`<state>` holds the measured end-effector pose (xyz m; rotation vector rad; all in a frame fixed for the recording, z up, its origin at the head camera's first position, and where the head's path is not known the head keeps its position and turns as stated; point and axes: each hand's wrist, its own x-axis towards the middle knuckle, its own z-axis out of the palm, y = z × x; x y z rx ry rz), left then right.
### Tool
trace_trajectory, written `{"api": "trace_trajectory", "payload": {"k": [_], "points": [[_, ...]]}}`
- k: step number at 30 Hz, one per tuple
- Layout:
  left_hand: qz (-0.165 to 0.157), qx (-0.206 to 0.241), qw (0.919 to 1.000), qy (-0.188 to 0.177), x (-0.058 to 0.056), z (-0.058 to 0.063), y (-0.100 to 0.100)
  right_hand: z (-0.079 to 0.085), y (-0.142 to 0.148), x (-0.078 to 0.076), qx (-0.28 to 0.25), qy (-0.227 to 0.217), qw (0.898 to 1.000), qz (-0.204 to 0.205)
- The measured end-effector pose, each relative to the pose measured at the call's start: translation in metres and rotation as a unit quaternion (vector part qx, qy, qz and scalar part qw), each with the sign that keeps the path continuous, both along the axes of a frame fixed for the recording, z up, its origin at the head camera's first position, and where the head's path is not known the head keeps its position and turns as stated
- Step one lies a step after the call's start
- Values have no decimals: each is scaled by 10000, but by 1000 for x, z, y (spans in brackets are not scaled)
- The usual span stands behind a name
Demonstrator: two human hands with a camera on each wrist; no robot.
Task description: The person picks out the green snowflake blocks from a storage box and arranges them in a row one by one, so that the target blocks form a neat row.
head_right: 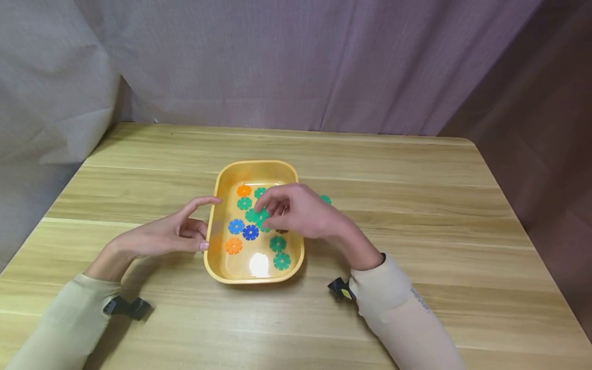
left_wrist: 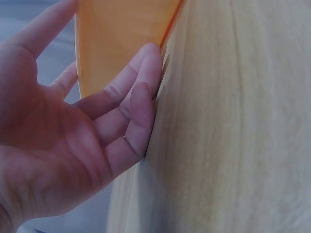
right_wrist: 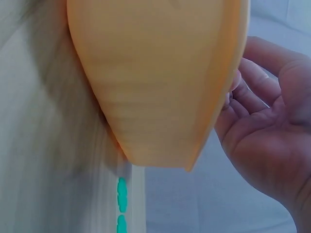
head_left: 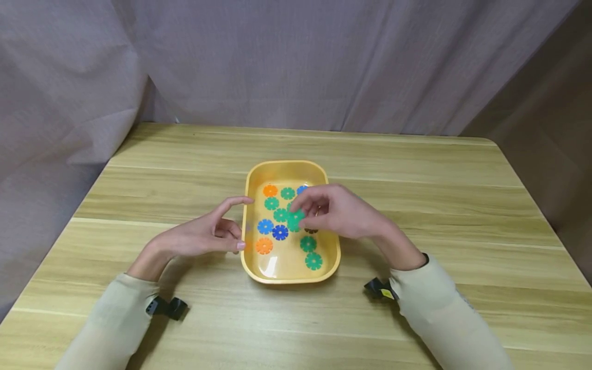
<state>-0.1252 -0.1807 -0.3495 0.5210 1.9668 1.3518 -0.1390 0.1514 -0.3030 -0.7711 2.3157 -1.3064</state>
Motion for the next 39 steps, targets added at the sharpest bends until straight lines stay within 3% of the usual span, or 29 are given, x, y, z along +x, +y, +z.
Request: {"api": "trace_trajectory", "payload": {"k": [11, 27, 39], "points": [[-1, 21, 10000, 30, 1, -1, -1, 5, 21, -6, -461, 124, 9982, -372], [-40, 9, 9999, 92, -2, 0, 0, 4, 62, -12, -372, 58, 9867, -1583], [16, -19, 10000, 53, -1, -1, 0, 2, 87, -16, -438, 70, 9794, -1970]]}}
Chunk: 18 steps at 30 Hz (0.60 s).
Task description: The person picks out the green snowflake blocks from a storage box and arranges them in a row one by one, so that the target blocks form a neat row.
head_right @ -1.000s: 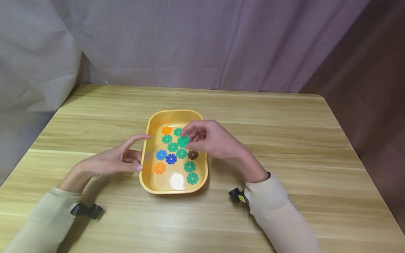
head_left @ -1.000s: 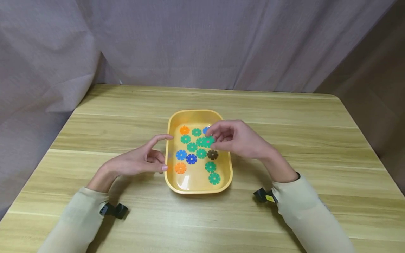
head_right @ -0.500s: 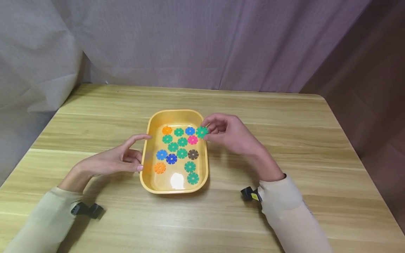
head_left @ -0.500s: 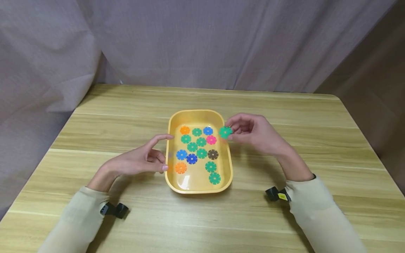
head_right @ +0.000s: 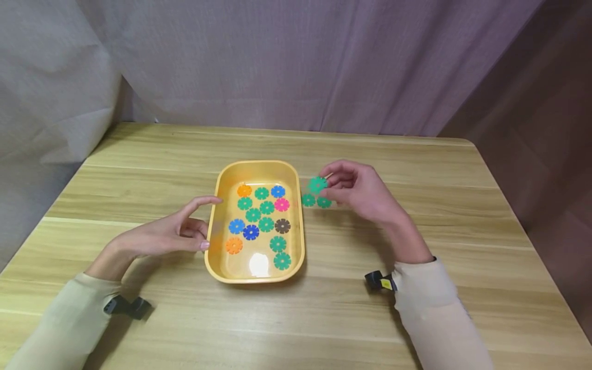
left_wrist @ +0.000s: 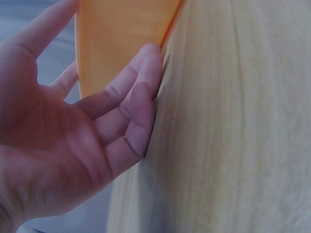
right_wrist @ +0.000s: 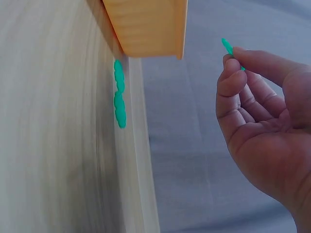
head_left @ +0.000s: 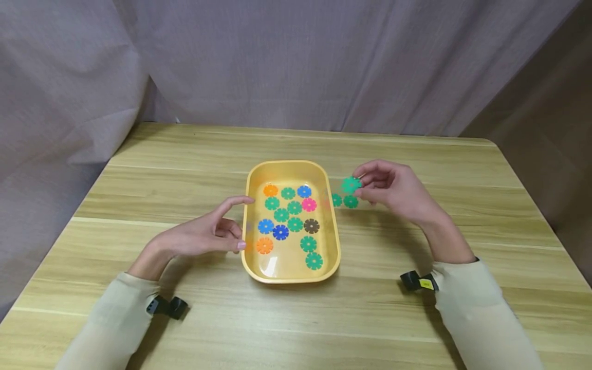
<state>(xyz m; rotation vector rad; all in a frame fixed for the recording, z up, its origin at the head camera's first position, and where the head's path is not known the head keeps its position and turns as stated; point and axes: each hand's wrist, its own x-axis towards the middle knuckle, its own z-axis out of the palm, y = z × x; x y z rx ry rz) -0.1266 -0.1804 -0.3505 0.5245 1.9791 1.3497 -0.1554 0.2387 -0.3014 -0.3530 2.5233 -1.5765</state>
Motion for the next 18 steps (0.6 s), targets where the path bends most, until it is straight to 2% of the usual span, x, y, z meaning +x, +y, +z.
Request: {"api": "trace_trajectory", "payload": {"k": [18], "points": [[-47, 37, 10000, 6, 0, 1, 0, -9, 21, -11, 59, -282, 9993, -221]]}}
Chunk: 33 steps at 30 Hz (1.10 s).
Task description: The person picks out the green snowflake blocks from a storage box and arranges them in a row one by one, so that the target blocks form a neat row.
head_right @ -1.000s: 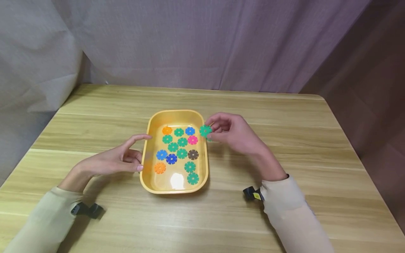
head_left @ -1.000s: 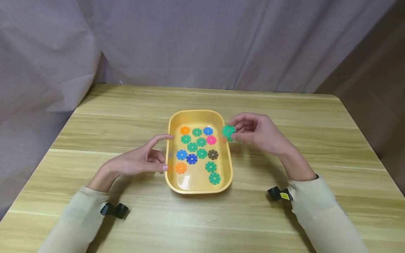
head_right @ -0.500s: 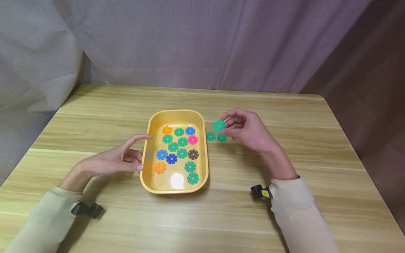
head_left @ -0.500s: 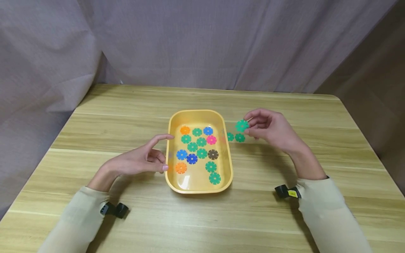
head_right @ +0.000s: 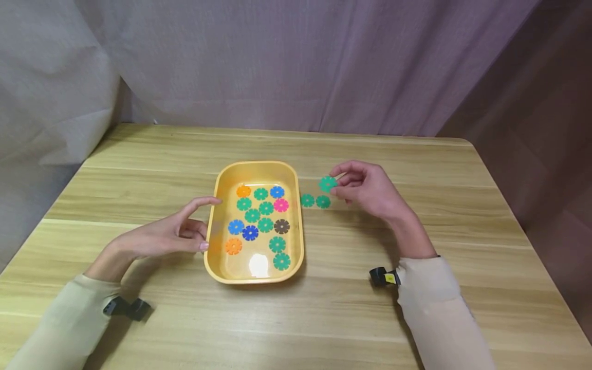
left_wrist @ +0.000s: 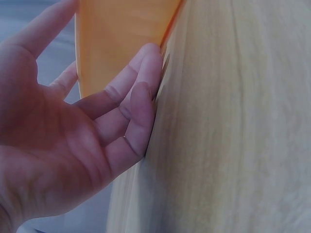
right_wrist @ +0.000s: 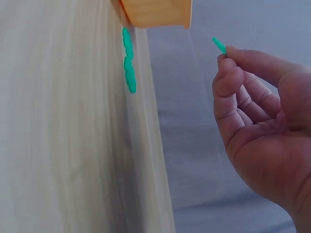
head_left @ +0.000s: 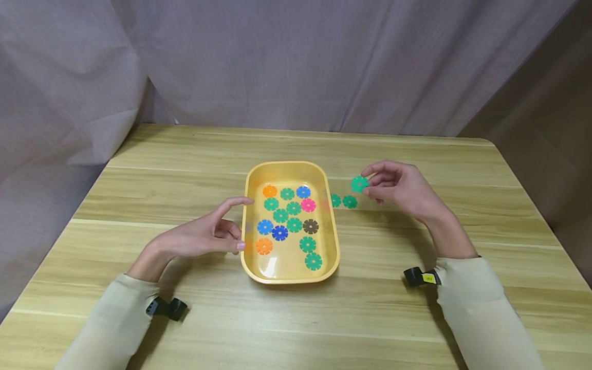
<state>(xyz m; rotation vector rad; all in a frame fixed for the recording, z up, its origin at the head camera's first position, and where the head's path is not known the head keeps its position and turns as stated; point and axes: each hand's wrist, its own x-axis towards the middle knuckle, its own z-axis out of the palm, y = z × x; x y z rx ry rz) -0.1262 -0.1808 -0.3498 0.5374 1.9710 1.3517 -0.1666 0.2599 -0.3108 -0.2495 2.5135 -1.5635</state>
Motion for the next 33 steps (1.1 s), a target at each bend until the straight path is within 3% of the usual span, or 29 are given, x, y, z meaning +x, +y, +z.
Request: {"api": "trace_trajectory", "payload": {"k": [17, 33], "points": [[33, 39, 10000, -69, 1, 0, 0, -14, 16, -10, 650, -657, 9956, 144], [48, 12, 9999, -101, 1, 0, 1, -30, 28, -15, 811, -826, 9917, 554]]}}
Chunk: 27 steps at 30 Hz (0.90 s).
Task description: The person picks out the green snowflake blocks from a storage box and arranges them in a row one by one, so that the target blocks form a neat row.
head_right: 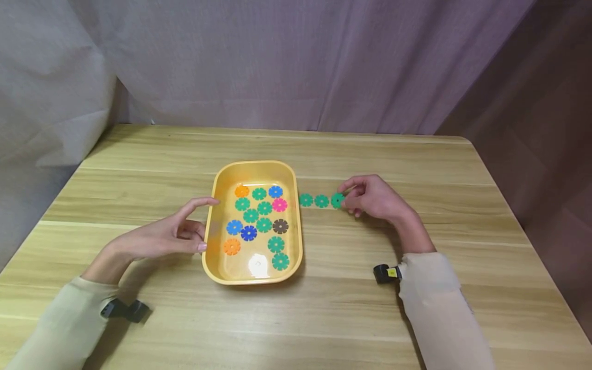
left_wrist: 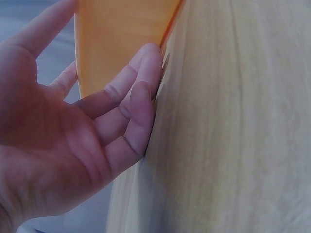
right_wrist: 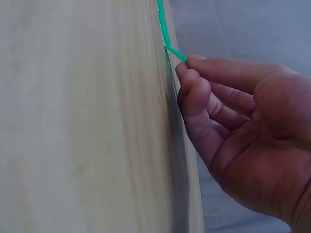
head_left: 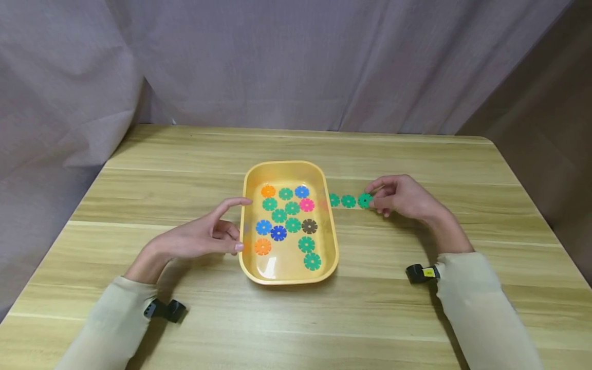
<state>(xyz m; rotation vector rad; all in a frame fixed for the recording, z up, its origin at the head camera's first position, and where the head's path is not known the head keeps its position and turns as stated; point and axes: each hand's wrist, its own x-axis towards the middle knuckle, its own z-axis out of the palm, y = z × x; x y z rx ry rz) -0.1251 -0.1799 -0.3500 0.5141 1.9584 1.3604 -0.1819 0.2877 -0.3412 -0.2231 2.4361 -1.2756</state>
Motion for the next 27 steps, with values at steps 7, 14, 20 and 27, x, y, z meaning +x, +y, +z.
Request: {"api": "trace_trajectory", "payload": {"k": [7, 14, 20, 27], "points": [[-24, 18, 10000, 15, -1, 1, 0, -2, 1, -1, 40, -4, 10000, -43], [-18, -13, 10000, 22, 0, -1, 0, -4, 3, -1, 120, -2, 9999, -53], [-26, -15, 10000, 79, 0, -1, 0, -5, 4, -1, 239, 34, 9997, -33], [-39, 14, 10000, 91, 0, -1, -1, -5, 2, -1, 328, 27, 9994, -52]]}}
